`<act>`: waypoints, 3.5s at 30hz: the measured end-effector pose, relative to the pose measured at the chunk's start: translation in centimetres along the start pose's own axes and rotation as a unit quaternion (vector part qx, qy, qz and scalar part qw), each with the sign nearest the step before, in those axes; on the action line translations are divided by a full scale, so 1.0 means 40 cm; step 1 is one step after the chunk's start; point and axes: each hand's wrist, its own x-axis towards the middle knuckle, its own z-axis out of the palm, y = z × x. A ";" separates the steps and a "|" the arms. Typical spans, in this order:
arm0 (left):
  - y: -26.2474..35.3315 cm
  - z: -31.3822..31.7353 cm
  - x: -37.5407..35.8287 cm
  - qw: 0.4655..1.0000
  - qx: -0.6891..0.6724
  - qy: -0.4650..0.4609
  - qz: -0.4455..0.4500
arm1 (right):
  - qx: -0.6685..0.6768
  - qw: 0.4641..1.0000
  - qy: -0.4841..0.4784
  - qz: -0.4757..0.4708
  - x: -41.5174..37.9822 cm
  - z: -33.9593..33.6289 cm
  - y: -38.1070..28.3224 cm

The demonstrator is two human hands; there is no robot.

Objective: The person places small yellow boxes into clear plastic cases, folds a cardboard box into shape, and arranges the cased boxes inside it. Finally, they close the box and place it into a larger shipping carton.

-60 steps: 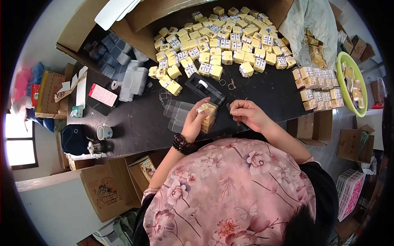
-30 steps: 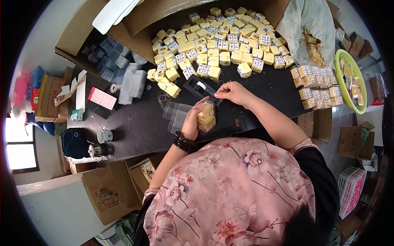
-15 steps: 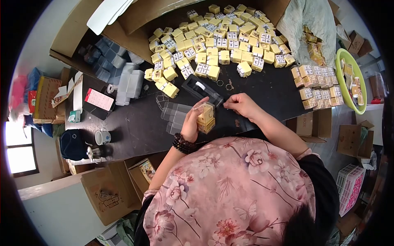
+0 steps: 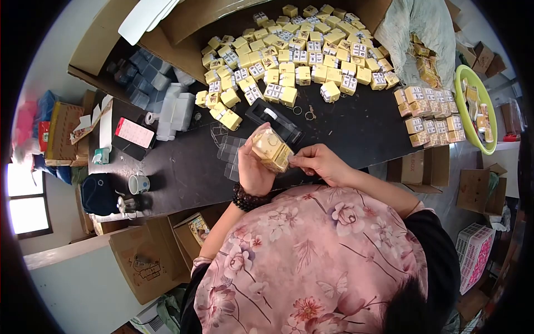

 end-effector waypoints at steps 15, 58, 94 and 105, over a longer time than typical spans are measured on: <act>-0.023 0.035 -0.012 0.974 -0.200 -0.078 -0.074 | -0.101 0.963 0.004 -0.250 -0.024 0.006 0.030; 0.151 -0.014 -0.166 0.428 0.820 0.018 0.380 | -0.051 0.981 -0.133 -0.135 0.047 0.123 -0.119; 0.105 0.012 -0.107 0.678 0.708 0.007 0.200 | -0.521 0.807 -0.064 -0.270 0.028 0.096 -0.087; 0.065 -0.118 -0.135 0.915 0.295 -0.100 -0.258 | -0.528 0.624 0.537 -0.207 0.148 -0.662 -0.346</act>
